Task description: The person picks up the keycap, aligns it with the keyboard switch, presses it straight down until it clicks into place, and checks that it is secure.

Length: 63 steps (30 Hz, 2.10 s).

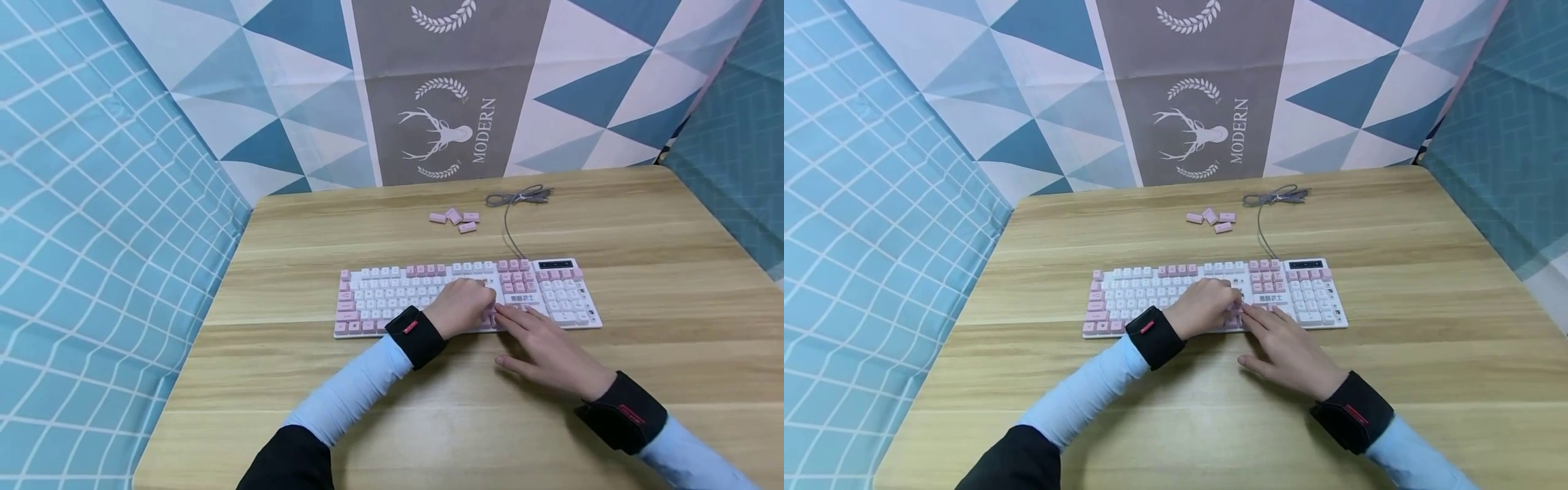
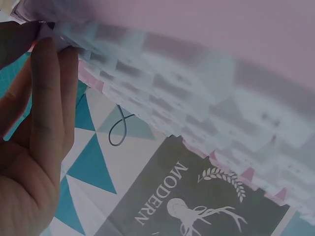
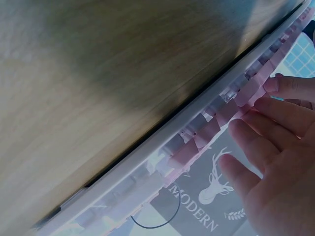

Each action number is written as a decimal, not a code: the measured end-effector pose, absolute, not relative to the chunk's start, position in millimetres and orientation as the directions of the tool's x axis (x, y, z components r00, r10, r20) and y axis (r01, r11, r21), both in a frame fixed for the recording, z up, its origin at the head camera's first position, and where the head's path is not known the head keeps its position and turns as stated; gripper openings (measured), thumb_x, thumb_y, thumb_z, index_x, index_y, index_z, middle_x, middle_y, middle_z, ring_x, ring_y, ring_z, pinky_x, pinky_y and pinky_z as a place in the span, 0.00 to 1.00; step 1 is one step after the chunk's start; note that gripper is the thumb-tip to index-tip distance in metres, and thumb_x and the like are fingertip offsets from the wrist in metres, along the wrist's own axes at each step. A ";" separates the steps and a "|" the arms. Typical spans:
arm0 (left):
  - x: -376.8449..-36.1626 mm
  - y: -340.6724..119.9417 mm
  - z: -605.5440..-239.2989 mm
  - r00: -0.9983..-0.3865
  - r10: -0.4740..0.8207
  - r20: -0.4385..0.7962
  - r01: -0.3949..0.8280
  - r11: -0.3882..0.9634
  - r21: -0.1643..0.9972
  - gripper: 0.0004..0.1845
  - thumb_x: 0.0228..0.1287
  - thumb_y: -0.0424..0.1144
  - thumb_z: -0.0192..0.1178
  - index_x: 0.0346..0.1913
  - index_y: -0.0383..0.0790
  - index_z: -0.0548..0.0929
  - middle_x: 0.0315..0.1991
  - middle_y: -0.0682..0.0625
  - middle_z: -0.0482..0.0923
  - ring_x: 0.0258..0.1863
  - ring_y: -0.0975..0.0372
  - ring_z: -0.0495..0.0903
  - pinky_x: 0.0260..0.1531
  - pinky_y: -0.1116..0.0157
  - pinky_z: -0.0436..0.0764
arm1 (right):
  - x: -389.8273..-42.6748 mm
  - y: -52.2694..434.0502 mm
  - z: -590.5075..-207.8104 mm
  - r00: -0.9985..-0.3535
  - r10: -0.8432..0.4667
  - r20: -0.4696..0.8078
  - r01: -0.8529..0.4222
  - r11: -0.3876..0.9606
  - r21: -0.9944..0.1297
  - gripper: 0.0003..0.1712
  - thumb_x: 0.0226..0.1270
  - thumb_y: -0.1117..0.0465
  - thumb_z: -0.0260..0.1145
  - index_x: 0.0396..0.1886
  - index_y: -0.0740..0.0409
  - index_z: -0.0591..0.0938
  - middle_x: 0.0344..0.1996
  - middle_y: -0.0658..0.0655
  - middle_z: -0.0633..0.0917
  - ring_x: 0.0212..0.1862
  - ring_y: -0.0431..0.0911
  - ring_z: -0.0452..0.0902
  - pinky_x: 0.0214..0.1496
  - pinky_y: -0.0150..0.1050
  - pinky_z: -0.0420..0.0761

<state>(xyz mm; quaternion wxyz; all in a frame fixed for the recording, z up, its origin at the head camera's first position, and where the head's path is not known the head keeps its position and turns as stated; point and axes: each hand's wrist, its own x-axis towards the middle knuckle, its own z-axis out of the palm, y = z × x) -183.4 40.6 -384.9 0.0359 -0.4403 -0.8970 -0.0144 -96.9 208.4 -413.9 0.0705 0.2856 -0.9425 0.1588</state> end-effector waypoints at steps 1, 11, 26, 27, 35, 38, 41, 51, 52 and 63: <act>-183.1 40.2 -384.8 -0.611 0.788 0.081 0.790 0.612 0.001 0.05 0.57 0.33 0.58 0.31 0.45 0.83 0.25 0.55 0.80 0.24 0.66 0.76 0.24 0.70 0.75 | -96.7 208.5 -414.3 -0.831 -0.512 0.219 -0.555 0.790 -0.259 0.39 0.52 0.48 0.70 0.58 0.67 0.73 0.60 0.66 0.73 0.62 0.58 0.70 0.65 0.55 0.63; -184.5 39.9 -384.1 -0.631 0.771 0.083 0.775 0.631 0.025 0.05 0.53 0.32 0.60 0.30 0.46 0.84 0.26 0.57 0.82 0.25 0.65 0.79 0.26 0.71 0.76 | -97.1 208.7 -415.2 -0.844 -0.494 0.207 -0.535 0.801 -0.268 0.37 0.53 0.48 0.69 0.58 0.66 0.74 0.60 0.64 0.74 0.62 0.57 0.69 0.65 0.56 0.62; -168.2 34.4 -386.8 -0.639 0.756 0.145 0.757 0.651 -0.060 0.07 0.54 0.32 0.57 0.24 0.45 0.83 0.23 0.54 0.80 0.22 0.63 0.77 0.21 0.68 0.77 | -96.9 208.5 -415.4 -0.857 -0.489 0.163 -0.515 0.816 -0.263 0.37 0.54 0.47 0.68 0.59 0.65 0.74 0.61 0.63 0.73 0.64 0.56 0.68 0.67 0.56 0.60; -164.0 32.6 -386.8 -0.627 0.762 0.163 0.758 0.645 -0.099 0.07 0.54 0.33 0.57 0.24 0.45 0.83 0.25 0.54 0.81 0.23 0.63 0.78 0.21 0.67 0.78 | -96.8 208.2 -415.2 -0.858 -0.487 0.161 -0.513 0.817 -0.264 0.37 0.54 0.47 0.68 0.59 0.65 0.74 0.62 0.63 0.73 0.64 0.57 0.68 0.67 0.56 0.59; -142.2 26.0 -396.0 -0.600 0.762 0.243 0.715 0.647 -0.264 0.08 0.57 0.40 0.55 0.30 0.45 0.85 0.31 0.56 0.83 0.29 0.64 0.78 0.18 0.70 0.76 | -96.8 207.4 -414.1 -0.869 -0.476 0.140 -0.496 0.828 -0.264 0.37 0.55 0.46 0.68 0.60 0.64 0.73 0.63 0.63 0.72 0.64 0.57 0.67 0.68 0.56 0.59; -138.4 27.4 -400.2 -0.604 0.755 0.254 0.697 0.655 -0.290 0.10 0.58 0.45 0.56 0.34 0.45 0.85 0.31 0.55 0.83 0.30 0.64 0.77 0.21 0.71 0.77 | -96.9 206.8 -414.7 -0.865 -0.480 0.147 -0.502 0.826 -0.256 0.38 0.55 0.46 0.68 0.60 0.65 0.73 0.62 0.63 0.72 0.64 0.57 0.67 0.67 0.56 0.59; -134.6 30.0 -403.4 -0.599 0.748 0.286 0.675 0.664 -0.322 0.14 0.59 0.48 0.56 0.38 0.43 0.85 0.32 0.54 0.83 0.31 0.65 0.78 0.24 0.71 0.78 | -96.9 206.7 -414.9 -0.856 -0.487 0.172 -0.516 0.821 -0.245 0.38 0.54 0.46 0.68 0.59 0.66 0.73 0.62 0.64 0.73 0.64 0.57 0.67 0.67 0.56 0.60; -122.4 39.3 -411.0 -0.642 0.710 0.289 0.603 0.701 -0.382 0.19 0.61 0.51 0.53 0.42 0.39 0.82 0.33 0.53 0.80 0.32 0.65 0.76 0.21 0.72 0.76 | -94.9 202.1 -415.6 -0.857 -0.478 0.192 -0.513 0.826 -0.234 0.41 0.49 0.43 0.70 0.58 0.66 0.74 0.61 0.64 0.74 0.64 0.58 0.68 0.66 0.57 0.60; -121.6 40.0 -411.2 -0.648 0.705 0.287 0.599 0.705 -0.381 0.20 0.61 0.52 0.54 0.42 0.39 0.82 0.34 0.53 0.81 0.32 0.65 0.76 0.22 0.72 0.76 | -94.4 201.2 -415.1 -0.859 -0.476 0.187 -0.510 0.828 -0.235 0.41 0.49 0.42 0.70 0.58 0.66 0.74 0.60 0.64 0.74 0.64 0.58 0.68 0.66 0.57 0.60; -116.0 46.0 -410.3 -0.703 0.681 0.206 0.566 0.710 -0.419 0.21 0.62 0.51 0.52 0.48 0.39 0.81 0.38 0.53 0.81 0.34 0.65 0.75 0.26 0.72 0.74 | -95.6 195.8 -407.8 -0.866 -0.467 0.182 -0.499 0.838 -0.223 0.38 0.47 0.46 0.72 0.54 0.66 0.77 0.55 0.64 0.78 0.61 0.58 0.71 0.63 0.60 0.64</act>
